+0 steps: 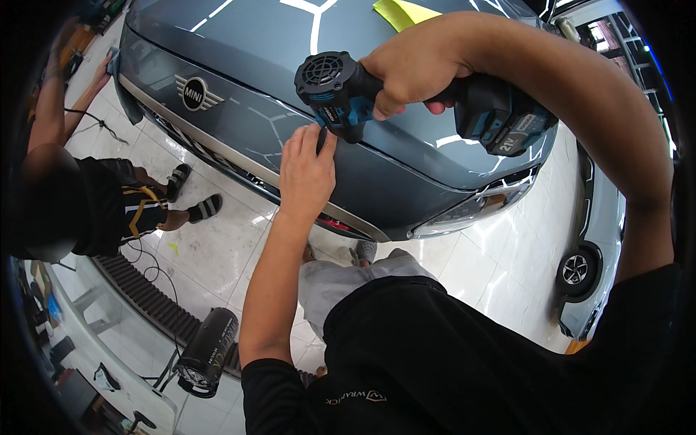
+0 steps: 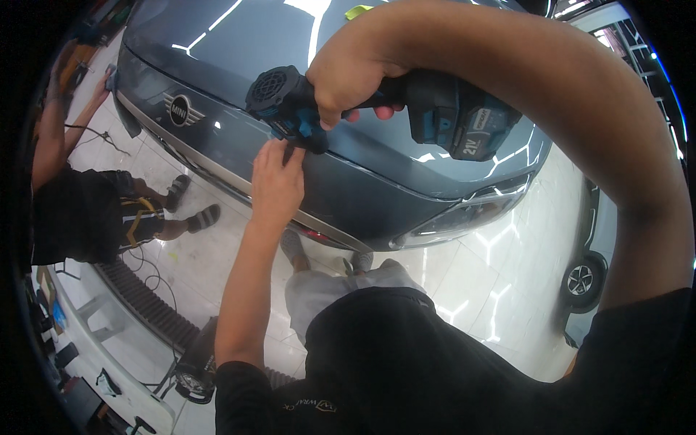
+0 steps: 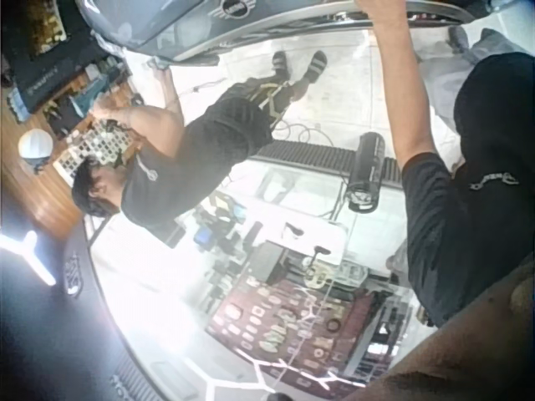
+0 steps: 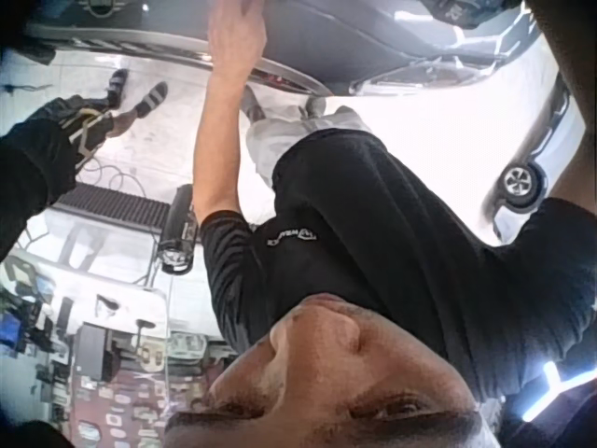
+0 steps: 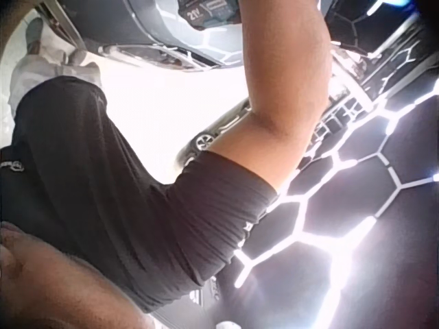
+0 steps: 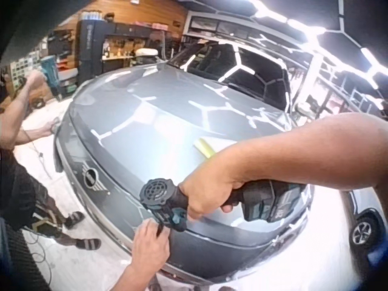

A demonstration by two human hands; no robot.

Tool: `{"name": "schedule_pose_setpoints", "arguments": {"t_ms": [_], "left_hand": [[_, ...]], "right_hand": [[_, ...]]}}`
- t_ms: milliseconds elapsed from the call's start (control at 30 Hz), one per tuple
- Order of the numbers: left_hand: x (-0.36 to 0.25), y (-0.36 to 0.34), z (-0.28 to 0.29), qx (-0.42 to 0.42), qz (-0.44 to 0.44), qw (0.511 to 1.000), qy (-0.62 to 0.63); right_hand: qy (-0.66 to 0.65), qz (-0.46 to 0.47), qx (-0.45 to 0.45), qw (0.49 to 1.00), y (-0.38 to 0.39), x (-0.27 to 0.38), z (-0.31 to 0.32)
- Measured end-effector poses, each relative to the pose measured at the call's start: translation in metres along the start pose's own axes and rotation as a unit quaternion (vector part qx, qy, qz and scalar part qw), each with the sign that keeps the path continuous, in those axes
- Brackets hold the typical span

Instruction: The person wipes the front hood and bumper of a grey Mini Cooper with a yellow microfiber cloth. They then use a heat gun to apply heat to the surface while smoothing the film with a squeegee. The person continues to wipe and smooth the film across the hood and front bumper area.

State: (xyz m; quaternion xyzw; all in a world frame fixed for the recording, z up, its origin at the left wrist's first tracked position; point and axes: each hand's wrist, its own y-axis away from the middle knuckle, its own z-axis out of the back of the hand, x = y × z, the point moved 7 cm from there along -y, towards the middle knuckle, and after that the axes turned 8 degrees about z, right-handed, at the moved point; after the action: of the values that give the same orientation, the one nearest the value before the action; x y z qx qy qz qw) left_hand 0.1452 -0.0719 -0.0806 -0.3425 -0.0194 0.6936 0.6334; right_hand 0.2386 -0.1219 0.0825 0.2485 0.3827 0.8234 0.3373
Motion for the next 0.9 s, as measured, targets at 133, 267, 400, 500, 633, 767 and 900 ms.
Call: {"name": "schedule_pose_setpoints", "arguments": {"t_ms": [133,267,400,500,633,767,900], "left_hand": [[-0.021,0.005,-0.005,-0.003,-0.017,1.0,0.009],[-0.031,0.011,-0.01,-0.008,-0.02,1.0,0.008],[-0.052,0.017,-0.009,-0.008,-0.039,0.999,0.01],[-0.066,0.021,-0.012,-0.008,-0.051,0.998,0.019],[-0.078,0.028,-0.017,-0.004,-0.061,0.998,0.017],[-0.096,0.032,-0.021,0.005,-0.075,0.997,0.023],[-0.11,0.035,-0.025,0.002,-0.086,0.995,0.04]], "right_hand": [[-0.069,0.064,0.079,0.992,0.009,-0.014,-0.008],[-0.073,0.066,0.08,0.992,0.013,-0.021,-0.017],[-0.071,0.063,0.089,0.992,0.028,-0.028,-0.028],[-0.09,0.08,0.094,0.988,0.037,-0.038,-0.037],[-0.049,0.066,0.081,0.993,0.047,-0.043,-0.046],[0.021,-0.046,0.035,0.998,0.059,-0.051,-0.06],[0.018,-0.035,0.05,0.998,0.068,-0.064,-0.071]]}}
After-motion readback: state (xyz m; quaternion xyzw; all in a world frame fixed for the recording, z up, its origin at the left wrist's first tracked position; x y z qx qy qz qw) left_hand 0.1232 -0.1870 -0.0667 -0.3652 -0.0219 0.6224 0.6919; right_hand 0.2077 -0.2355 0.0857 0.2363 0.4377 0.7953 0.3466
